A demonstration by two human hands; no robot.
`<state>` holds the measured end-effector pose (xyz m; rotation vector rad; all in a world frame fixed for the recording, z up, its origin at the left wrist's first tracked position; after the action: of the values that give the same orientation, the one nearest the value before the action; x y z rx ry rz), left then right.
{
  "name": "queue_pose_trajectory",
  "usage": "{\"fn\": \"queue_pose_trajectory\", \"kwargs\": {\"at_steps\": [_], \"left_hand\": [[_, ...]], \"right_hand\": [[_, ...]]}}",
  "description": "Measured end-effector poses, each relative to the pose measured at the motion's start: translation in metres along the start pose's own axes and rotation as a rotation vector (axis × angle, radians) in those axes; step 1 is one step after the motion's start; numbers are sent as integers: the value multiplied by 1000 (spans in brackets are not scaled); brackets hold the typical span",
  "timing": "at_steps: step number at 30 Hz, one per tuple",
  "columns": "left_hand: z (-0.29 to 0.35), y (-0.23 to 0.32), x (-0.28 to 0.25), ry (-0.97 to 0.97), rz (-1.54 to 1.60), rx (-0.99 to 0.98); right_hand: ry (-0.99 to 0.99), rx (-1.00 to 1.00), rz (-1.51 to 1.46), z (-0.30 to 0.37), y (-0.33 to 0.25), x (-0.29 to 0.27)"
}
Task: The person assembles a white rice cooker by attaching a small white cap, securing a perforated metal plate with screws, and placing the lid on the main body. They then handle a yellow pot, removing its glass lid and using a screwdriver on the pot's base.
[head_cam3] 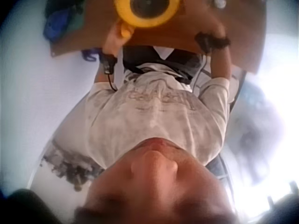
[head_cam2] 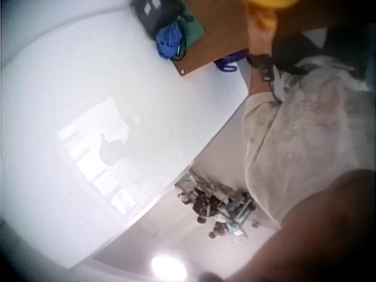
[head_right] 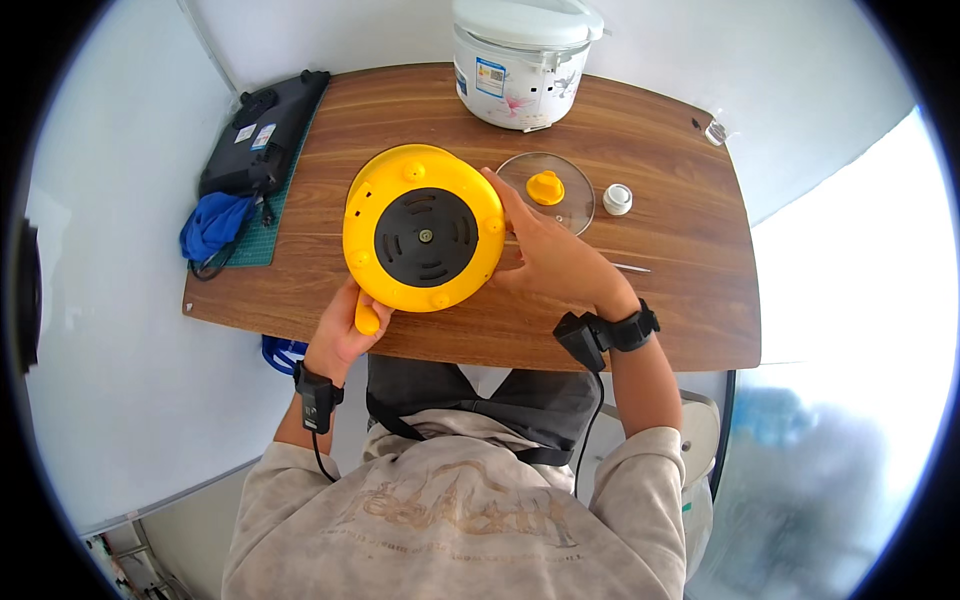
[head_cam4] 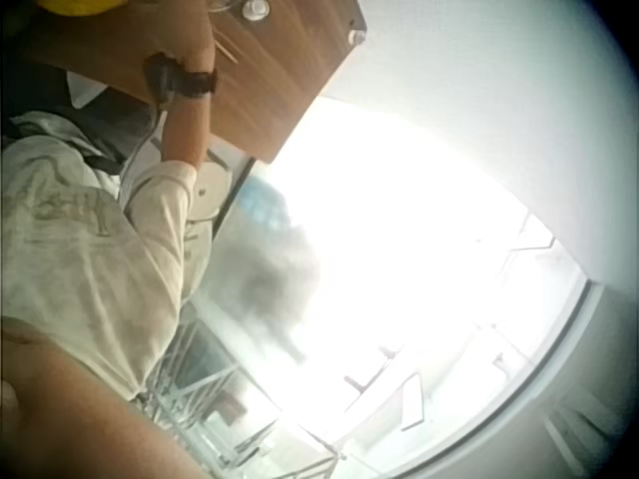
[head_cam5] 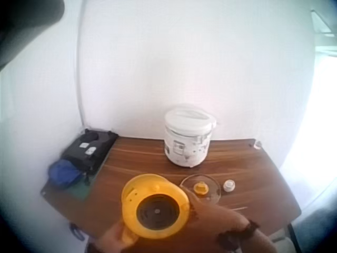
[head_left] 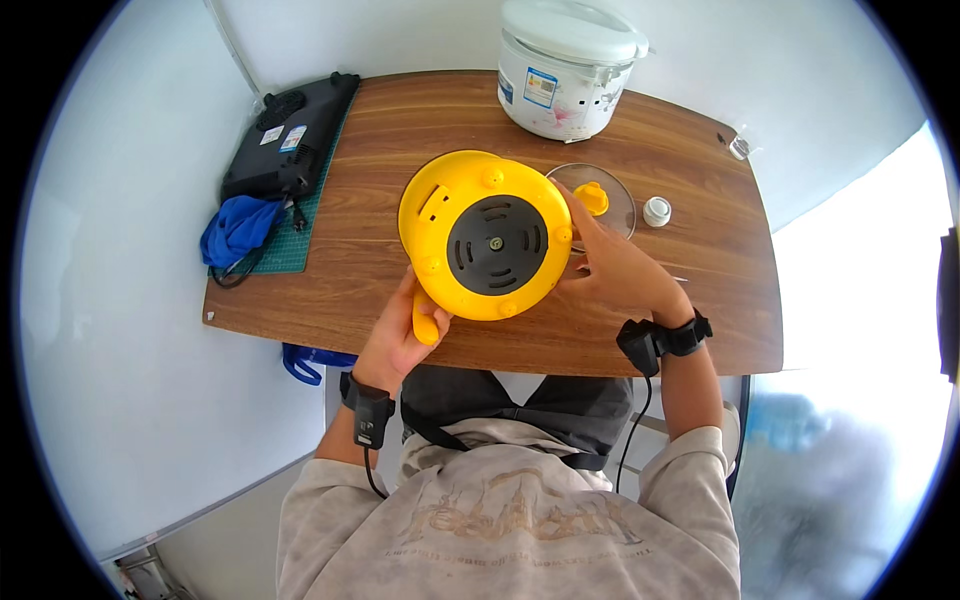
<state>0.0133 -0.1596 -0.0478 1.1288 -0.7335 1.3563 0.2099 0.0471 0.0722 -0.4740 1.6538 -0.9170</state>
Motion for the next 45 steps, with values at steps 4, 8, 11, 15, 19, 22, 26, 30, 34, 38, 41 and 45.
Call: {"fn": "queue_pose_trajectory", "kwargs": {"at_steps": [4,8,11,15,19,22,26,30,34,38,41,45], "left_hand": [[4,-16,42,160,-219,50],[8,-4,27,75,-527,76],[14,-8,42,102,-794,269],[22,-4,43,125,-1048,317],[26,8,51,83,-1467,228],[20,24,52,-16,-1797,17],[13,21,65,40,-1962,-170],[9,14,66,18,-2071,-102],[7,12,58,39,-2019,-84],[7,10,66,101,-2049,-220],[7,13,61,149,-2035,-268],[7,18,47,115,-1982,-201]], "right_hand": [[11,44,6,7,5,-3],[48,91,12,14,-2,-13],[92,-33,-71,17,3,-12],[130,5,-114,25,-6,-7],[155,30,-172,33,1,-3],[155,70,-188,36,-1,-3],[150,70,-146,38,6,-3],[131,56,-122,34,14,-4],[108,62,-149,35,19,-5],[78,44,-221,32,33,2],[64,23,-213,29,40,5],[59,55,-196,30,38,7]]}}
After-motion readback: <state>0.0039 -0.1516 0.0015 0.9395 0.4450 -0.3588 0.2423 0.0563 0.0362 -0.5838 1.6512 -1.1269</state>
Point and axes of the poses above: each hand's wrist, its own z-axis away from the middle knuckle, its own x-axis out of the palm, y = z × x, the point moved 2 cm from there along -z, towards the middle knuckle, and after that the axes turned 1 degree about -z, right-handed, at the moved point
